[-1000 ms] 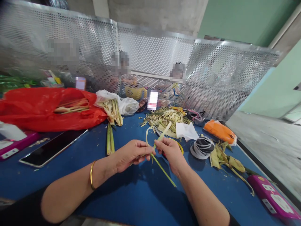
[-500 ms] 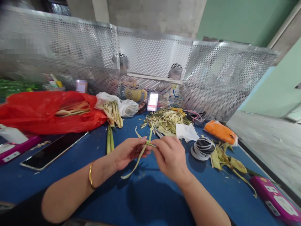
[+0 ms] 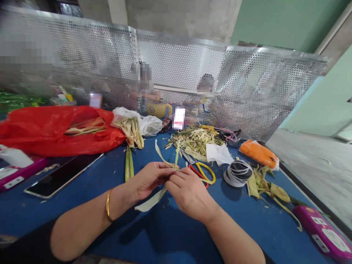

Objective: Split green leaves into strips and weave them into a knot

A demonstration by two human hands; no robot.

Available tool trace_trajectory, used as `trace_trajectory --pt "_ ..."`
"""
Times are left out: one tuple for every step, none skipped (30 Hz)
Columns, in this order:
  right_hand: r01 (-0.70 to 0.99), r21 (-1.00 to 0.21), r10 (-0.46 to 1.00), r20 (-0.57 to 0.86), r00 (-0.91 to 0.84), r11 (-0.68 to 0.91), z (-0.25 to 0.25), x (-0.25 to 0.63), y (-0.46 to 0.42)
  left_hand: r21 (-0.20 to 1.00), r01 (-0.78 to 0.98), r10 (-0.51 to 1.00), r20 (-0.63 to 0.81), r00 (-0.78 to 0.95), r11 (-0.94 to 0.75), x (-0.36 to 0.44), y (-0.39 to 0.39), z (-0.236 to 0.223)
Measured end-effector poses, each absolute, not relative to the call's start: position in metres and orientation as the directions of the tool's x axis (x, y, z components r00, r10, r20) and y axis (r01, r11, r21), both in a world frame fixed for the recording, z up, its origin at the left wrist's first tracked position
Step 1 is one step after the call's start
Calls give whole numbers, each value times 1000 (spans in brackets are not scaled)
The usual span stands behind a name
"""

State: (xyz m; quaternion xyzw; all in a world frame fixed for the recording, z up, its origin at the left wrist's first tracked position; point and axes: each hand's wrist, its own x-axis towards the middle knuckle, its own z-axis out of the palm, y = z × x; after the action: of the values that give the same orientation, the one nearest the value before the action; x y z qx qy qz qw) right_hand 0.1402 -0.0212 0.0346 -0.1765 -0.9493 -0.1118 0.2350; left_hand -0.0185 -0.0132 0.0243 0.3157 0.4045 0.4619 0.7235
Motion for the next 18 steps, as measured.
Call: trace_trajectory --pt "390 119 283 503 -817 913 36 141 -21 839 -403 928 -293 232 366 -19 -13 25" --pt "420 101 308 531 -789 902 37 142 -21 847 -395 932 -290 218 356 -20 -12 25" --pt "481 73 361 566 -741 873 38 143 -20 853 -390 935 -287 206 348 -21 -11 26" --pt "566 37 437 596 -674 823 39 145 -19 856 -389 938 -286 196 342 -22 -11 27" --pt "655 -3 522 607 -599 755 39 146 -17 856 -388 939 -287 192 341 -23 -11 28" --pt "731 -38 605 591 -533 681 38 147 -14 857 -385 938 -290 189 342 -24 -11 29" --pt "783 -61 675 551 -491 619 37 148 -12 860 -378 937 -293 188 345 -24 -11 30" --pt "812 -70 726 498 -474 579 36 149 -11 866 -365 938 -293 184 342 -24 -11 31" --pt "824 -74 758 444 -478 562 34 149 -10 876 -348 941 -288 180 335 -24 -12 31" --pt "825 -80 776 399 -488 560 33 149 -10 887 -328 944 -280 175 323 -23 -13 32" --pt "822 -92 785 373 -495 562 33 148 -11 900 -308 948 -267 171 309 -22 -14 32" --pt "819 -105 788 366 -496 564 33 147 -12 911 -291 953 -251 167 291 -22 -14 31" --pt "815 -118 786 374 -492 567 33 146 -14 922 -277 959 -235 161 272 -21 -15 31" --pt "811 -128 781 388 -488 570 34 145 -17 930 -267 963 -219 155 254 -20 -15 30" --pt "807 -136 776 403 -485 575 35 145 -19 935 -259 967 -207 149 240 -19 -15 29" --pt "803 -140 771 416 -483 579 36 145 -21 939 -256 969 -201 142 232 -19 -14 29" --pt "799 -144 765 427 -482 584 37 145 -22 940 -255 971 -199 136 228 -18 -14 28" --pt "792 -149 759 432 -486 592 38 145 -23 940 -255 971 -201 129 228 -18 -13 28"
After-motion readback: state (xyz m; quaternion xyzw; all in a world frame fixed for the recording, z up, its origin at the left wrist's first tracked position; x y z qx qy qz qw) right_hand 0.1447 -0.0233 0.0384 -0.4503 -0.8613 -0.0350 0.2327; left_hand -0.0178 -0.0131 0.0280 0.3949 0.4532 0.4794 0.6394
